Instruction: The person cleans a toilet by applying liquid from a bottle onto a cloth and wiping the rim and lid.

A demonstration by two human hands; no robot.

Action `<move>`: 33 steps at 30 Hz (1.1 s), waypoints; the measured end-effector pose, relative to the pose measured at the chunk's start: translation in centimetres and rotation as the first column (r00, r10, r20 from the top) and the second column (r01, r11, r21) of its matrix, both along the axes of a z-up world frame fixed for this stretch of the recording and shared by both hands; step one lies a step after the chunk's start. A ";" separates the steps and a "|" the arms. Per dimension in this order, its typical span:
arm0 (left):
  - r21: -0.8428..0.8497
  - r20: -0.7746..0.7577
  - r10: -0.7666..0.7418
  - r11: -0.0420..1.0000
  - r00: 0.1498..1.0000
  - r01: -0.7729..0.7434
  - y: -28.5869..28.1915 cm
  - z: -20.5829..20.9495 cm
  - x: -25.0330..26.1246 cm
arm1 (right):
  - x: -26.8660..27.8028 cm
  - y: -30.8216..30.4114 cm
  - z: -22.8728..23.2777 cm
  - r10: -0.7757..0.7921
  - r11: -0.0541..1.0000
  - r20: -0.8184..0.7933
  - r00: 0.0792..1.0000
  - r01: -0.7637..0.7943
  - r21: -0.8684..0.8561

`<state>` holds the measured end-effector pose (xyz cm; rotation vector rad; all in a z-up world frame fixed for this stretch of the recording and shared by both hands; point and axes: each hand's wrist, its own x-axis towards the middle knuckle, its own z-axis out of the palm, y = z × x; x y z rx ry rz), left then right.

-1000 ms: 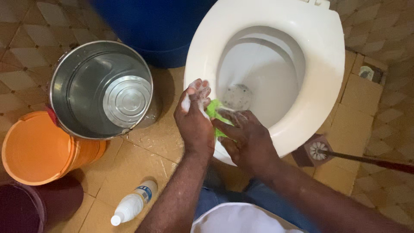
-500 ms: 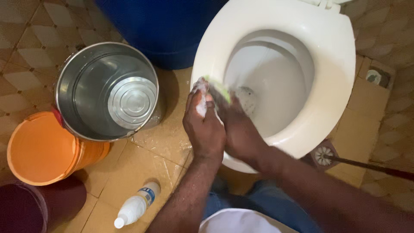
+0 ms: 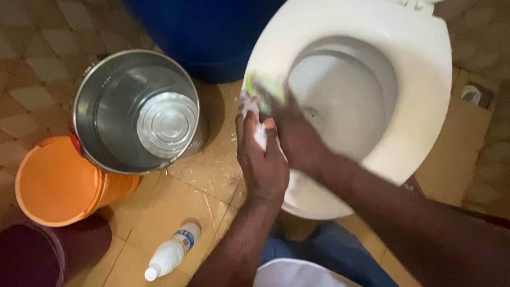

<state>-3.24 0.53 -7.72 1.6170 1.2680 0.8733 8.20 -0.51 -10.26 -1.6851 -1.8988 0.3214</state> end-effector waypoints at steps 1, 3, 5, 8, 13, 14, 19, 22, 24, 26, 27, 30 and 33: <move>0.031 -0.042 0.010 0.999 0.999 -0.009 0.1 -0.1 0.2 | -0.4 -0.6 0.4 0.021 0.999 -0.057 0.998 -0.023 -0.046; 0.132 0.009 -0.005 0.991 1.000 0.004 0.2 -0.4 0.0 | -1.4 -2.5 1.1 0.038 0.984 -0.193 0.981 -0.070 -0.166; 0.124 0.022 -0.010 0.992 1.000 0.007 0.1 -0.6 0.0 | -1.3 -2.2 1.4 0.007 0.991 -0.234 0.972 -0.038 -0.130; -0.041 -0.010 0.010 0.999 1.000 -0.010 0.5 -0.5 0.1 | 0.3 0.1 1.5 0.019 0.997 -0.098 0.995 -0.026 -0.068; 0.023 -0.048 -0.007 1.000 0.999 0.008 0.5 -0.9 -0.1 | 2.7 1.8 0.4 0.039 0.999 -0.196 0.980 -0.045 -0.026; 0.091 -0.085 -0.021 0.995 0.996 0.029 0.6 -1.0 -0.1 | 2.6 0.7 0.4 0.075 0.997 -0.367 0.927 -0.058 0.058; 0.243 -0.237 -0.074 0.961 0.969 0.133 1.4 -1.2 0.5 | 0.5 -2.1 2.1 -0.232 0.973 -0.353 0.906 0.218 -0.080; 0.258 -0.281 -0.064 0.956 0.958 0.140 2.6 -1.4 0.7 | 0.8 -1.1 3.0 -0.291 0.954 -0.099 0.952 0.281 -0.102; 0.210 -0.311 -0.082 0.966 0.947 0.153 3.3 -1.2 1.1 | 1.6 1.1 3.4 -0.289 0.951 0.003 0.957 0.288 -0.110; 0.142 -0.356 -0.123 0.973 0.926 0.184 4.0 -0.9 1.5 | 3.0 3.3 3.7 -0.453 0.865 -0.063 0.889 0.422 -0.271; 0.095 -0.385 -0.159 0.973 0.909 0.211 4.2 -0.8 1.7 | 3.7 4.3 3.8 -0.534 0.805 -0.084 0.841 0.476 -0.353; 0.160 -0.442 -0.212 0.937 0.872 0.309 5.0 -0.4 1.8 | 5.7 5.4 4.0 -0.314 0.944 0.221 0.923 0.279 0.175; 0.215 -0.404 -0.173 0.937 0.898 0.277 5.5 -0.4 1.7 | 2.4 4.4 3.1 -0.238 0.951 0.148 0.960 0.261 -0.165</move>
